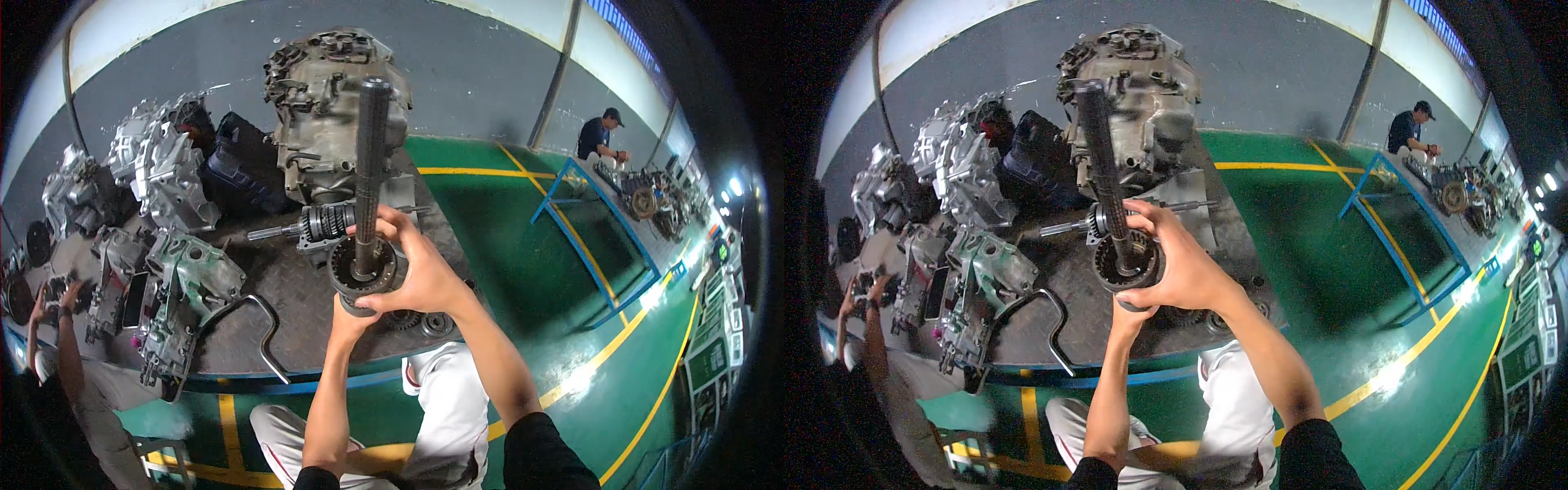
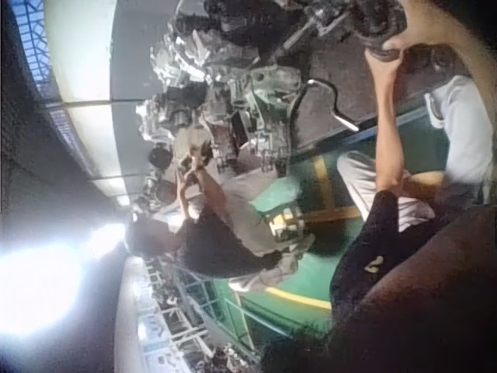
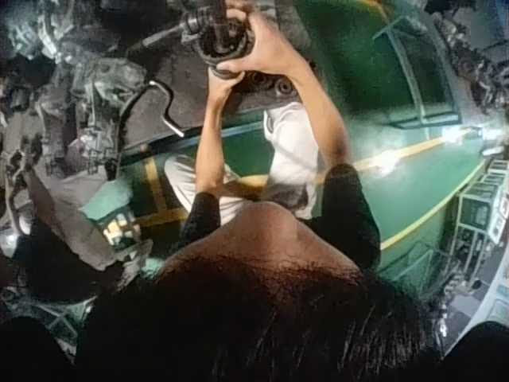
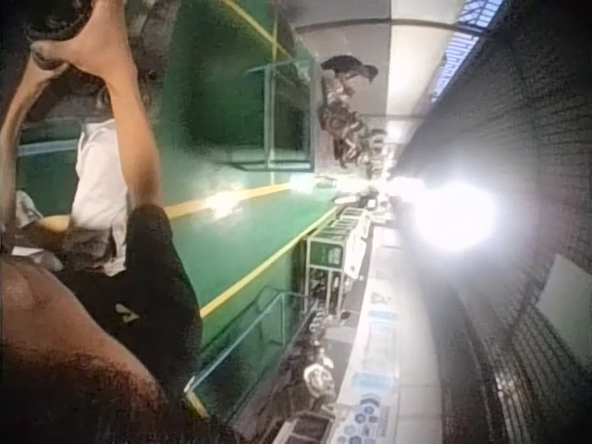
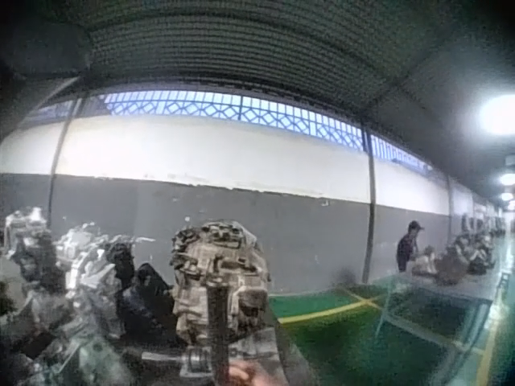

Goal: The person assembles internal transmission components by sliding gear clusters and synchro rings onto a transmission main shaft by hand.

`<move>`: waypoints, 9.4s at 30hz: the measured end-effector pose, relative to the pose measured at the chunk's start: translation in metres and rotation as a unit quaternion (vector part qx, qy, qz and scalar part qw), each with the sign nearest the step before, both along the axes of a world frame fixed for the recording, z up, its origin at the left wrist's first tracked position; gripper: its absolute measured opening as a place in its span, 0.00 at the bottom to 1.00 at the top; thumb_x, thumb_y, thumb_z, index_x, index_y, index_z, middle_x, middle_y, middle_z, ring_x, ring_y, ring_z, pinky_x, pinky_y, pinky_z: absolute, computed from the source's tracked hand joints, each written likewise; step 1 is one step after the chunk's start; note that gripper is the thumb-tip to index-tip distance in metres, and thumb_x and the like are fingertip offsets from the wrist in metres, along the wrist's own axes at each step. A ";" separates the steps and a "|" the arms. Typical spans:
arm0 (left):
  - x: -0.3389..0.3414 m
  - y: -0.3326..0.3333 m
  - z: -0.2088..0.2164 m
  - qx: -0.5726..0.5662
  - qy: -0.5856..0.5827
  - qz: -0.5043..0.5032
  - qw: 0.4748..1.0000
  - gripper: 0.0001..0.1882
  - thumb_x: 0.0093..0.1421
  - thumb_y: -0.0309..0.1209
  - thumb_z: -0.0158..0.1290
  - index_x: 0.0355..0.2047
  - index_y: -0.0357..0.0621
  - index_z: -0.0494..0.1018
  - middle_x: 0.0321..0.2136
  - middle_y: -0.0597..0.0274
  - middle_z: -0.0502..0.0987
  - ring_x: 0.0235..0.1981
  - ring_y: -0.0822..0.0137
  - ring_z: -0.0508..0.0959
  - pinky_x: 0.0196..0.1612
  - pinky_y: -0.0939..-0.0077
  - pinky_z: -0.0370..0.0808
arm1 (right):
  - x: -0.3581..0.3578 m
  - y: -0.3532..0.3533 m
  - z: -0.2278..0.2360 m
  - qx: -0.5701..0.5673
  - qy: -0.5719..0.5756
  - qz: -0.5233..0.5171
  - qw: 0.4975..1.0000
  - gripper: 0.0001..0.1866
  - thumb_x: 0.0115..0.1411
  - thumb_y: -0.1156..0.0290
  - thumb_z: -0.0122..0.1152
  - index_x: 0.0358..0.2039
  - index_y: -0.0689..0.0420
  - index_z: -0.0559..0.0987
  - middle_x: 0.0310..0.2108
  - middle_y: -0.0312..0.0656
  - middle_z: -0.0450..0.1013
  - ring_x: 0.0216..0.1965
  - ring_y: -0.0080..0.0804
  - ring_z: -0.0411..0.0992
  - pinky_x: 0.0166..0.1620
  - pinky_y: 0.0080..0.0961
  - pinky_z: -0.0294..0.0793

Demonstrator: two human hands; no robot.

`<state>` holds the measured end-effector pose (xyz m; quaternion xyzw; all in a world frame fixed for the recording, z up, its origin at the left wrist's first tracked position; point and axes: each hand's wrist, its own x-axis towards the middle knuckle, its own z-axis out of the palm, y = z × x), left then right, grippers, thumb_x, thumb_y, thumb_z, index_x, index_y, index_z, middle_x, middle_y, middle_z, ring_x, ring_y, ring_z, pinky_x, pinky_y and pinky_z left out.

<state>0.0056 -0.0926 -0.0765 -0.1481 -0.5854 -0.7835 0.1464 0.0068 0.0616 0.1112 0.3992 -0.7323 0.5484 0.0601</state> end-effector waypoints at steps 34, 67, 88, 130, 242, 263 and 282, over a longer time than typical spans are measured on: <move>-0.012 0.007 -0.032 -0.038 -0.089 -0.029 0.995 0.34 0.43 0.31 0.73 0.52 0.35 0.77 0.49 0.59 0.82 0.48 0.67 0.80 0.56 0.68 0.76 | -0.013 0.032 -0.016 -0.016 0.094 -0.023 0.995 0.59 0.39 0.66 0.86 0.68 0.57 0.59 0.59 0.49 0.73 0.64 0.40 0.70 0.68 0.37 0.63; -0.012 0.007 0.006 -0.021 -0.021 -0.057 0.998 0.29 0.43 0.27 0.70 0.48 0.35 0.77 0.41 0.61 0.83 0.41 0.72 0.79 0.49 0.71 0.77 | -0.019 0.012 -0.023 -0.099 0.021 -0.022 0.995 0.57 0.37 0.68 0.86 0.65 0.58 0.60 0.57 0.49 0.75 0.59 0.39 0.73 0.64 0.36 0.70; -0.014 0.005 0.003 0.031 -0.017 -0.034 0.999 0.30 0.43 0.29 0.71 0.48 0.36 0.76 0.39 0.62 0.82 0.40 0.71 0.79 0.48 0.71 0.77 | -0.016 -0.001 -0.028 0.043 0.039 -0.094 0.994 0.53 0.41 0.67 0.85 0.64 0.64 0.62 0.57 0.48 0.72 0.59 0.38 0.72 0.65 0.37 0.70; -0.008 0.002 0.007 0.047 0.001 -0.051 0.998 0.36 0.44 0.38 0.76 0.52 0.34 0.77 0.47 0.56 0.84 0.48 0.66 0.81 0.57 0.66 0.76 | -0.006 0.005 -0.053 0.044 0.059 -0.112 0.991 0.59 0.35 0.58 0.91 0.64 0.62 0.64 0.59 0.50 0.67 0.60 0.40 0.71 0.63 0.37 0.70; -0.006 0.005 0.014 0.013 -0.014 0.002 1.000 0.22 0.47 0.28 0.69 0.44 0.36 0.80 0.37 0.64 0.83 0.38 0.73 0.79 0.46 0.73 0.77 | -0.037 0.011 0.027 0.142 -0.013 0.047 0.989 0.58 0.45 0.62 0.85 0.69 0.58 0.55 0.63 0.45 0.70 0.64 0.41 0.69 0.70 0.42 0.62; -0.016 -0.001 -0.014 0.076 -0.047 -0.007 0.996 0.08 0.52 0.21 0.59 0.28 0.44 0.70 0.20 0.69 0.70 0.18 0.75 0.67 0.22 0.76 0.61 | 0.007 0.137 -0.145 0.321 0.043 -0.184 0.928 0.29 0.54 0.59 0.75 0.52 0.60 0.79 0.54 0.47 0.75 0.58 0.49 0.70 0.64 0.43 0.68; -0.025 0.002 -0.040 0.096 -0.049 0.026 0.994 0.30 0.43 0.26 0.72 0.49 0.38 0.77 0.45 0.61 0.82 0.46 0.65 0.80 0.55 0.68 0.74 | 0.021 0.141 -0.149 0.416 0.021 -0.150 0.896 0.24 0.51 0.55 0.77 0.44 0.55 0.80 0.55 0.45 0.73 0.56 0.51 0.73 0.57 0.43 0.75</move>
